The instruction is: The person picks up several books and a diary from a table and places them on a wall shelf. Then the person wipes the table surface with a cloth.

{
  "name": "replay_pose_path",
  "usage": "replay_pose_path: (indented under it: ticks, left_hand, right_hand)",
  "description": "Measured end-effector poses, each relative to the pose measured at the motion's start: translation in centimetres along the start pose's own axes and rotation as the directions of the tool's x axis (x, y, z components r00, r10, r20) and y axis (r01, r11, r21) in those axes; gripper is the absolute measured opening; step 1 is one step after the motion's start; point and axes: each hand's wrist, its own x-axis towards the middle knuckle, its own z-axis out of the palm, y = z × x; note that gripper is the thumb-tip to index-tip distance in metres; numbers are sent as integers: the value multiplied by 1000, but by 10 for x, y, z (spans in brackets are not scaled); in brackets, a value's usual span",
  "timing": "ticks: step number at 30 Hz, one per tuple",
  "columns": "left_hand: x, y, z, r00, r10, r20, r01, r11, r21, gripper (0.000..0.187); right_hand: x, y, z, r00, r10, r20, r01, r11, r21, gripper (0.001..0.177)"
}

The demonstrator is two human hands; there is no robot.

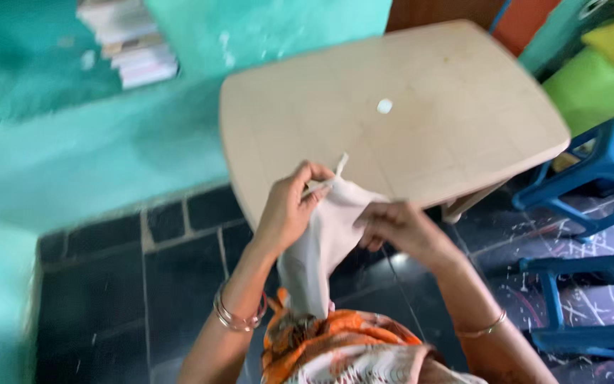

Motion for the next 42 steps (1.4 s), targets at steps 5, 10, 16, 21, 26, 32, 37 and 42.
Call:
replay_pose_path:
  ticks: [5,10,16,21,26,32,37,42]
  left_hand:
    - [70,-17,15,904,271,331,-352,911,216,25]
    - [102,-29,55,669,498,552,-611,791,28,23]
    - [132,-70,63,914,378,147,-354,921,-165,19]
    - [193,-130,63,996,-83,24,85,994,-69,69]
    - [213,-158,77,803,-475,360,582,753,-306,62]
    - [239,-170,100,839,-535,-99,353,674,-648,33]
    - [249,-195,133,785,-517,-341,334,817,-470,37]
    - [255,-190,137,785,-472,-401,305,858,-414,80]
  right_hand:
    - [71,23,-8,994,3,-111,49,885,463,38]
    - [95,47,-44,931,-303,-205,312,363,878,49]
    - [107,47,-97,919,9,-394,361,383,850,51]
    - [133,47,-139,946,-84,-312,315,454,834,47]
    - [173,49,-194,988,-63,-140,153,505,850,47]
    - [217,45,-262,994,81,76,-109,565,818,62]
    - [227,60,-287,973,221,69,-197,634,748,54]
    - [240,56,-309,983,145,-115,-64,849,525,65]
